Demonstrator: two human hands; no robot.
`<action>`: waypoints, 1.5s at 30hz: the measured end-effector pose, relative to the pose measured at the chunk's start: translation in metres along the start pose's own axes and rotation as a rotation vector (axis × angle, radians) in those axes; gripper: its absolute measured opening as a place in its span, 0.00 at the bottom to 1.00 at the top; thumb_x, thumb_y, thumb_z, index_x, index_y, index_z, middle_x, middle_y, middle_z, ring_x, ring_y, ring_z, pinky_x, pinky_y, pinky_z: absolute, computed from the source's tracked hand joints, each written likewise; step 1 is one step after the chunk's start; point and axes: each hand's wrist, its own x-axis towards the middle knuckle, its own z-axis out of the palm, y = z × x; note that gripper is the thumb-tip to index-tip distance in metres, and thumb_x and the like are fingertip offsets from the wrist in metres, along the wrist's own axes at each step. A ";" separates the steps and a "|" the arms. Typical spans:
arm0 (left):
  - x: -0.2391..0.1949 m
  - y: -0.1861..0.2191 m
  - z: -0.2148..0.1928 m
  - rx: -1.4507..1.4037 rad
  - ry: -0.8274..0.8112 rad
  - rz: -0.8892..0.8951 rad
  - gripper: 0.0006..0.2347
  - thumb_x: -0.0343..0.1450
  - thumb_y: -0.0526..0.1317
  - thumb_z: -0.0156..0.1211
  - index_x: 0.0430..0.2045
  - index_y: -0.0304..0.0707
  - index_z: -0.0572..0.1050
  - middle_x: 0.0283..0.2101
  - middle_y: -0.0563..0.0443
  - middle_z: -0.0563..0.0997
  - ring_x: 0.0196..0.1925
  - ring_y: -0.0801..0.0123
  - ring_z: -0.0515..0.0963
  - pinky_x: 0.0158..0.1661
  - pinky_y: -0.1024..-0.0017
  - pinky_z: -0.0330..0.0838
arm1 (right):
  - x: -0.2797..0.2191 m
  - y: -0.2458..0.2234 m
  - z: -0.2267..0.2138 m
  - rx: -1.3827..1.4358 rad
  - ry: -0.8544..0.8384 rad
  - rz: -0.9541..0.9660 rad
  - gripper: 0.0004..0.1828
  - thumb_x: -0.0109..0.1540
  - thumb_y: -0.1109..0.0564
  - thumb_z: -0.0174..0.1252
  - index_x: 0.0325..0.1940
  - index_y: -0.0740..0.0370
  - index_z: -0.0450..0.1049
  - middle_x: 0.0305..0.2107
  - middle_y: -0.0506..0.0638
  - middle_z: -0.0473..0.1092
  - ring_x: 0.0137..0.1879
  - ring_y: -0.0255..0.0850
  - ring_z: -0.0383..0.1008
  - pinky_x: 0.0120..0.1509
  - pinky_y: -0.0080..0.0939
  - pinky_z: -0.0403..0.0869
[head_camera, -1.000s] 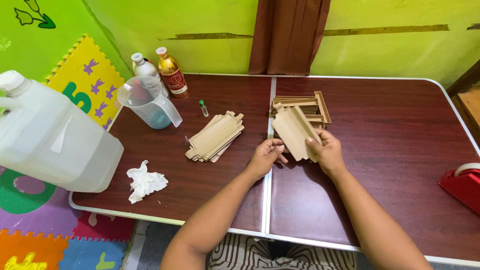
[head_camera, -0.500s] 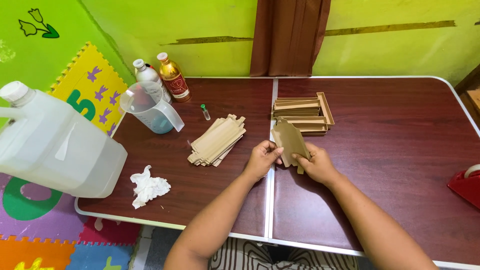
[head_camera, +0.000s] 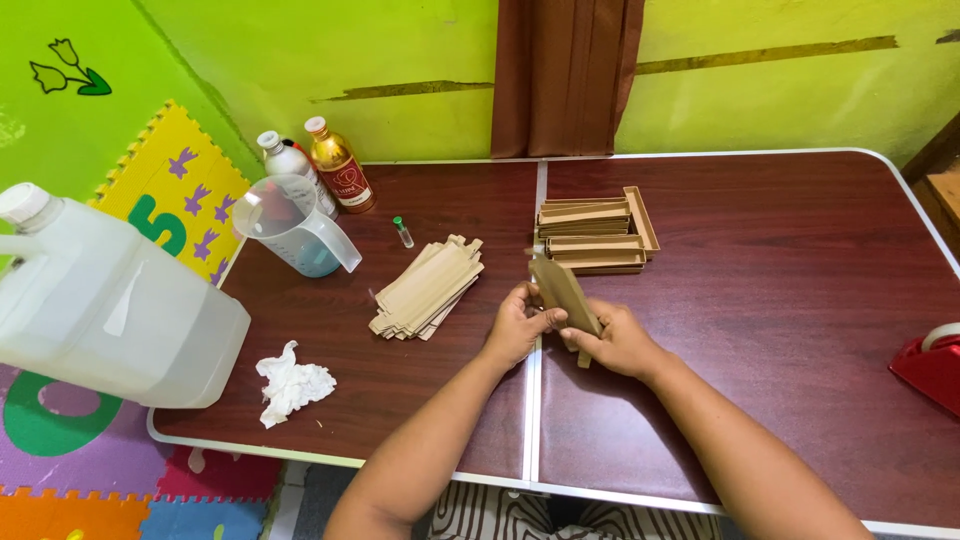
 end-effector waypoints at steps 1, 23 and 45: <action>-0.001 0.003 0.002 0.000 -0.003 0.000 0.17 0.63 0.34 0.78 0.37 0.35 0.72 0.29 0.53 0.74 0.24 0.78 0.78 0.27 0.86 0.75 | 0.001 0.006 0.000 0.000 0.003 0.000 0.11 0.55 0.62 0.69 0.41 0.61 0.83 0.19 0.58 0.80 0.26 0.45 0.80 0.34 0.44 0.78; 0.003 -0.002 -0.002 -0.060 0.098 0.129 0.02 0.71 0.29 0.62 0.33 0.29 0.76 0.25 0.45 0.78 0.23 0.68 0.83 0.27 0.77 0.78 | 0.014 0.046 -0.004 0.032 0.044 0.017 0.12 0.56 0.66 0.61 0.43 0.61 0.80 0.20 0.58 0.78 0.24 0.42 0.77 0.31 0.41 0.75; 0.013 -0.030 -0.013 -0.227 -0.019 -0.253 0.11 0.71 0.34 0.60 0.44 0.29 0.71 0.38 0.37 0.83 0.35 0.59 0.87 0.37 0.63 0.84 | 0.024 0.075 0.002 -0.860 0.323 -0.683 0.18 0.55 0.47 0.69 0.48 0.49 0.80 0.38 0.44 0.71 0.51 0.47 0.70 0.58 0.53 0.60</action>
